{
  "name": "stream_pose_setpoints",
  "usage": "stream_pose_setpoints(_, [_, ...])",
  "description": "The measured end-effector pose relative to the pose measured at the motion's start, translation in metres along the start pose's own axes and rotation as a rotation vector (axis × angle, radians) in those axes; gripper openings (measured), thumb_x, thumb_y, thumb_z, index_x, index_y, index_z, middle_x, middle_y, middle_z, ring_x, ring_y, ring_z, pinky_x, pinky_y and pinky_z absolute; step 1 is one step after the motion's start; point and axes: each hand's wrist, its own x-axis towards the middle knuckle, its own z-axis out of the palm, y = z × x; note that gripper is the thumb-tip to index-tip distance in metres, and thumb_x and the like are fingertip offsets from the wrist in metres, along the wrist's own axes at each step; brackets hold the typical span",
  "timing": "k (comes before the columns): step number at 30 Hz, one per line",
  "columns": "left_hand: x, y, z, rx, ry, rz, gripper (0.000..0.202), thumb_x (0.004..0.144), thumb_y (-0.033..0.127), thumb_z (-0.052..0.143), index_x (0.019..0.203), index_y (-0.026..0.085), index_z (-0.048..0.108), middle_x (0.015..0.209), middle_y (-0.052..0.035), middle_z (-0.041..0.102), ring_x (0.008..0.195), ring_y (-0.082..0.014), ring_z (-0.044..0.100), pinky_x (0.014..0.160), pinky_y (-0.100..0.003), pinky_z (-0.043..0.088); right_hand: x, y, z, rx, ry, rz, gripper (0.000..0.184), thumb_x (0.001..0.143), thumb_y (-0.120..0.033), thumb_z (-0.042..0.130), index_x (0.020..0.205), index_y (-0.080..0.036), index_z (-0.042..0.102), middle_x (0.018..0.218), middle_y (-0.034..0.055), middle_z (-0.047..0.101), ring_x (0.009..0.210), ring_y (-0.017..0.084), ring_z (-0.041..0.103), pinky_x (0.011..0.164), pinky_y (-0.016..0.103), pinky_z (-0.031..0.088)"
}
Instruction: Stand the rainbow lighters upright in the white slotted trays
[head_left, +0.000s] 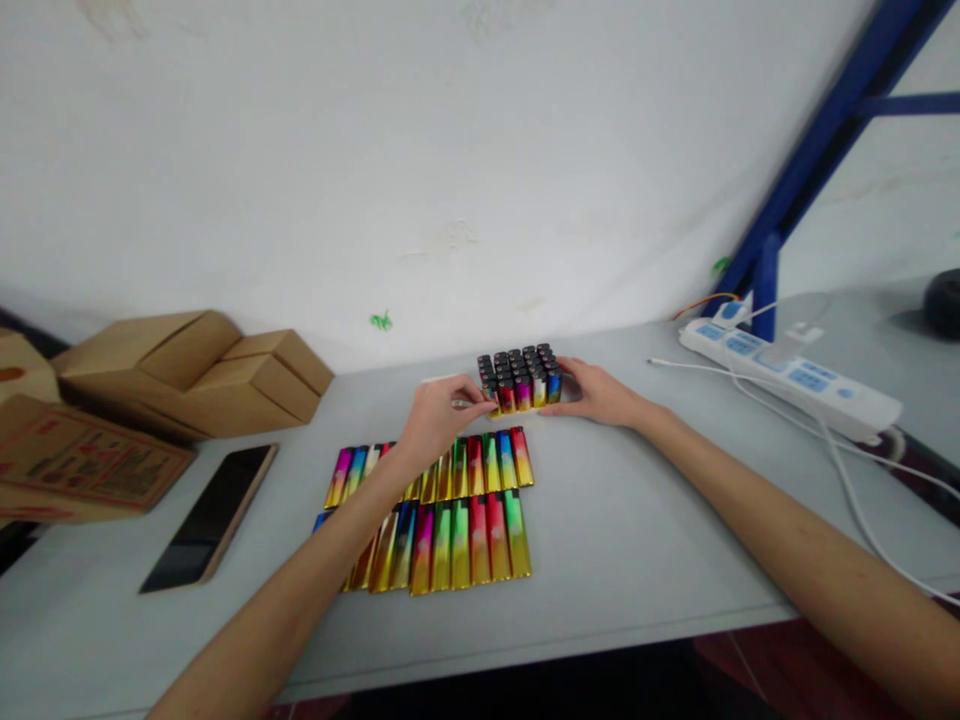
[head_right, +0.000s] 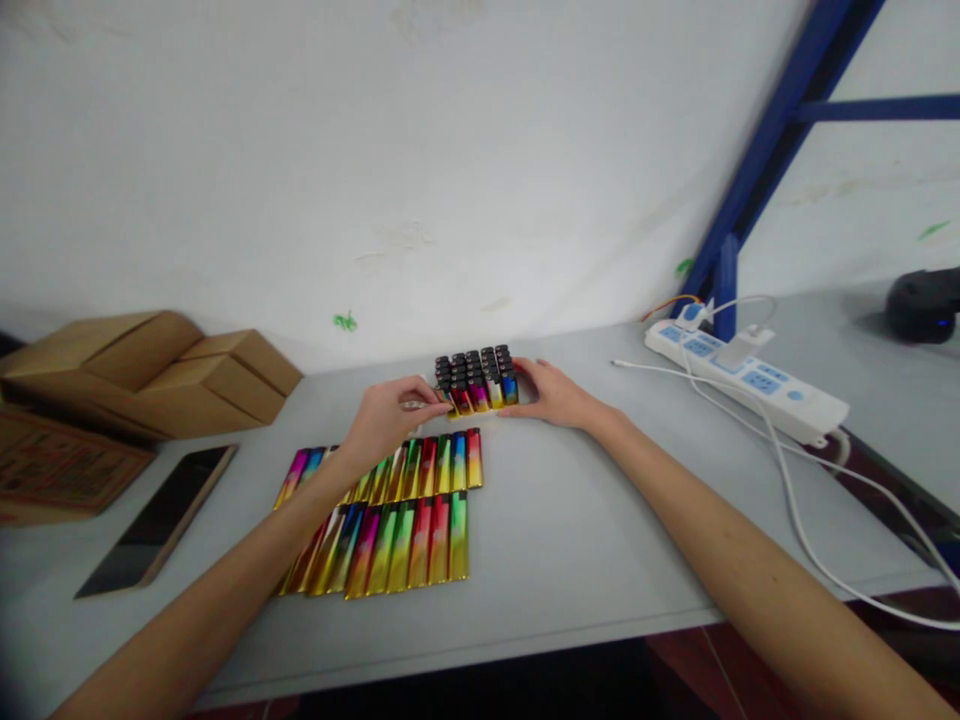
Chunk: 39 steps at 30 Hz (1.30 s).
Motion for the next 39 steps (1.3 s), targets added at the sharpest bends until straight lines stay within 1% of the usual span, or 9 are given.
stream_pose_setpoints(6, [-0.002,-0.005,0.003,-0.033,-0.006,0.002,0.022,0.080,0.037,0.078,0.072,0.019,0.068,0.075,-0.0027,0.076,0.071,-0.0184,0.073,0.073,-0.033,0.064,0.001,-0.005,-0.003,0.007,-0.023,0.016,0.078,0.078,-0.055,0.080,0.139,-0.012,0.055,0.131,0.0187,0.067,0.112,0.034,0.067,0.098,0.052,0.054])
stream_pose_setpoints(10, [-0.004,-0.002,-0.001,0.073,-0.066,0.018,0.016,0.082,0.035,0.076,0.078,0.020,0.071,0.080,-0.0020,0.077,0.075,-0.0192,0.074,0.078,-0.034,0.063,0.001,-0.008,-0.005,0.024,-0.024,0.032,0.077,0.077,-0.054,0.081,0.138,-0.015,0.055,0.131,0.0171,0.068,0.112,0.034,0.067,0.099,0.052,0.054])
stream_pose_setpoints(13, [-0.009,0.001,-0.010,0.169,-0.085,0.039,0.019,0.086,0.039,0.072,0.086,0.020,0.072,0.089,-0.0031,0.078,0.079,-0.0203,0.074,0.080,-0.035,0.062,0.001,-0.006,-0.007,0.030,-0.034,0.051,0.081,0.077,-0.054,0.081,0.141,-0.015,0.052,0.132,0.0176,0.067,0.116,0.035,0.066,0.101,0.052,0.053])
stream_pose_setpoints(18, [-0.022,-0.001,-0.037,0.374,0.036,0.052,0.023,0.093,0.040,0.058,0.088,0.022,0.072,0.093,-0.0044,0.079,0.086,-0.0230,0.073,0.087,-0.038,0.058,-0.001,0.006,-0.013,-0.002,-0.007,0.079,0.084,0.076,-0.055,0.081,0.143,-0.014,0.052,0.133,0.0185,0.067,0.116,0.036,0.066,0.102,0.052,0.052])
stream_pose_setpoints(23, [-0.029,-0.012,-0.055,0.468,0.037,0.044,0.024,0.092,0.041,0.056,0.091,0.022,0.072,0.099,-0.0074,0.077,0.093,-0.0265,0.071,0.093,-0.042,0.055,-0.003,0.021,-0.022,-0.009,0.017,0.087,0.084,0.078,-0.054,0.080,0.146,-0.015,0.049,0.135,0.0181,0.066,0.117,0.036,0.066,0.103,0.054,0.051])
stream_pose_setpoints(27, [-0.029,-0.024,-0.052,0.560,0.042,0.005,0.029,0.093,0.044,0.053,0.096,0.022,0.071,0.109,-0.0099,0.073,0.107,-0.0289,0.067,0.104,-0.044,0.049,-0.006,0.031,-0.031,-0.013,0.021,0.108,0.085,0.078,-0.055,0.079,0.146,-0.015,0.049,0.137,0.0179,0.065,0.119,0.035,0.066,0.104,0.052,0.051])
stream_pose_setpoints(31, [-0.026,-0.029,-0.043,0.678,-0.017,-0.115,0.043,0.093,0.053,0.052,0.112,0.018,0.069,0.121,-0.0144,0.069,0.118,-0.0325,0.061,0.109,-0.045,0.043,-0.009,0.041,-0.040,-0.022,0.020,0.110,0.085,0.078,-0.056,0.079,0.147,-0.015,0.049,0.139,0.0176,0.064,0.122,0.035,0.065,0.106,0.052,0.050])
stream_pose_setpoints(35, [-0.019,-0.024,-0.036,0.769,-0.127,-0.226,0.057,0.092,0.059,0.051,0.127,0.015,0.062,0.123,-0.0184,0.067,0.120,-0.0365,0.060,0.106,-0.047,0.044,-0.014,0.055,-0.047,-0.046,0.017,0.140,0.089,0.079,-0.054,0.078,0.152,-0.017,0.042,0.144,0.0177,0.061,0.126,0.035,0.062,0.109,0.054,0.048])
stream_pose_setpoints(39, [-0.007,-0.019,-0.031,0.806,-0.149,-0.218,0.049,0.089,0.049,0.057,0.124,0.016,0.062,0.116,-0.0175,0.070,0.113,-0.0355,0.063,0.100,-0.045,0.047,-0.018,0.064,-0.049,-0.049,0.021,0.146,0.093,0.081,-0.057,0.076,0.155,-0.015,0.036,0.149,0.0191,0.056,0.133,0.036,0.057,0.112,0.056,0.045])
